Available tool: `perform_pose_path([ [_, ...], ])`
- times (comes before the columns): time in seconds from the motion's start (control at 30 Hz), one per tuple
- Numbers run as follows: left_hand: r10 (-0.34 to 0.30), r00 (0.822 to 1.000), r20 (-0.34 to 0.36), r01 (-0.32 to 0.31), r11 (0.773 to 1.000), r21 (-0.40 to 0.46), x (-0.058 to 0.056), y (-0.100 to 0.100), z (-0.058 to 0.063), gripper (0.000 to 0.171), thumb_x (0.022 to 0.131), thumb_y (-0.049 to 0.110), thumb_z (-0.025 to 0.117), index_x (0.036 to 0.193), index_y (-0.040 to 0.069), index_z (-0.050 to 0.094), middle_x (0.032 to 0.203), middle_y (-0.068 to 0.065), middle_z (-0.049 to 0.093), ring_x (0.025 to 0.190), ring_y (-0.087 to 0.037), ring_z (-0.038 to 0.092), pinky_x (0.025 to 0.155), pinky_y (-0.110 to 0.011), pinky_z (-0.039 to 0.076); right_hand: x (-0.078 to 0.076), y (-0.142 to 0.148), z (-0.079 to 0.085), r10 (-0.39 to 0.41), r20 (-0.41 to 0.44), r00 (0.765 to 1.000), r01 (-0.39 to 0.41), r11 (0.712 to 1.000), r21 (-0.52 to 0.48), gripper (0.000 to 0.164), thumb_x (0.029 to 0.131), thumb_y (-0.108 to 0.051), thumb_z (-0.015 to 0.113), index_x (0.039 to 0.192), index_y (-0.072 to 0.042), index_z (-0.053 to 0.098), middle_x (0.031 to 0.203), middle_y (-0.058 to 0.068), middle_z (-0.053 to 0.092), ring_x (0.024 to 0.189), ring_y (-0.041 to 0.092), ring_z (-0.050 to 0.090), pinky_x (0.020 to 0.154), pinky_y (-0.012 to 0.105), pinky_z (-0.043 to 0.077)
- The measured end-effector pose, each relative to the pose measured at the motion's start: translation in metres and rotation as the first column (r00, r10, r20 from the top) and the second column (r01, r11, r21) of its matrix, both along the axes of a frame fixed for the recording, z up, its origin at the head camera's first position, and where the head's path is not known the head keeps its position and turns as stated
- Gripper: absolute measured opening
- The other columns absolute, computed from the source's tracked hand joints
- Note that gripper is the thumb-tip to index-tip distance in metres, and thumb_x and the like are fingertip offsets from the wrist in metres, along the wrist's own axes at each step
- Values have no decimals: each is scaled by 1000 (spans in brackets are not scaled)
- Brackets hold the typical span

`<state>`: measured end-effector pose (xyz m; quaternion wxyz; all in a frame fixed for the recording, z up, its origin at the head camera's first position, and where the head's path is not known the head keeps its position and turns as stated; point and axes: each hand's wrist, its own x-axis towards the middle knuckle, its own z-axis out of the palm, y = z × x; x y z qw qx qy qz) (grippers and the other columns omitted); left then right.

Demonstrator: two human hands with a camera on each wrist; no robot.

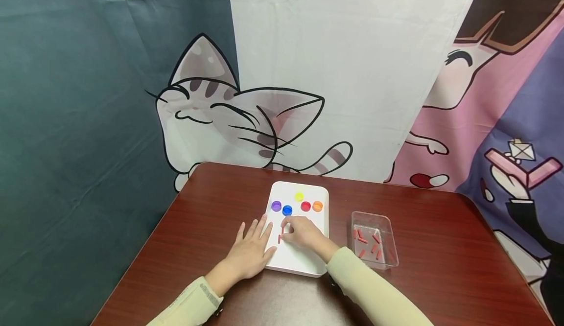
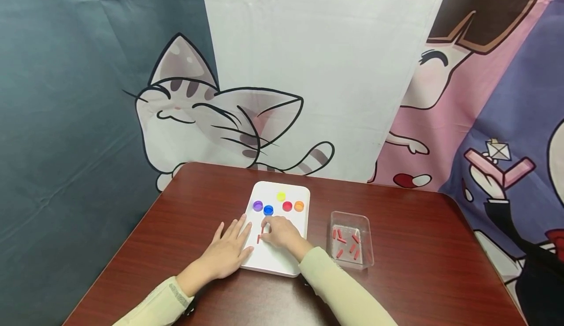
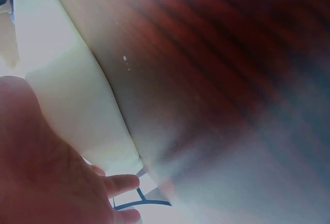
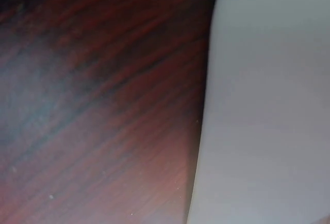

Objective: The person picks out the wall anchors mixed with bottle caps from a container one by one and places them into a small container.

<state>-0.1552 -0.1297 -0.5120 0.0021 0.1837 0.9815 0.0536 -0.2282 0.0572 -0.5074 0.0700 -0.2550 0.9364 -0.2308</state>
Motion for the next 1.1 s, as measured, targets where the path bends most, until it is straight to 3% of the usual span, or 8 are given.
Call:
perform_pose_path([
  [0.33,-4,1000,-9,4,1000,9,1,0,0,66,96,51,34,148,13,25,157,-10,10,139,-34,22,110,-59,10,0,0,0,-15,5,1000,15,1000,16,21,81,-26,72,98,-17,65,68,-7,56,63,8,50,59,24,41],
  [0.8,-5,1000,-16,5,1000,11,1,0,2,65,96,50,35,148,11,27,156,-11,11,139,-35,23,110,-59,11,4,2,2,-13,-65,998,17,998,63,14,75,-23,72,84,-15,65,66,-9,59,61,8,52,58,24,43],
  [1.1,-4,1000,-22,4,1000,12,1,1,0,65,96,50,36,148,11,27,156,-11,13,139,-35,23,109,-59,11,5,17,13,-25,-98,995,23,999,-29,8,75,-17,70,82,-14,67,62,-9,56,57,6,49,54,22,42],
])
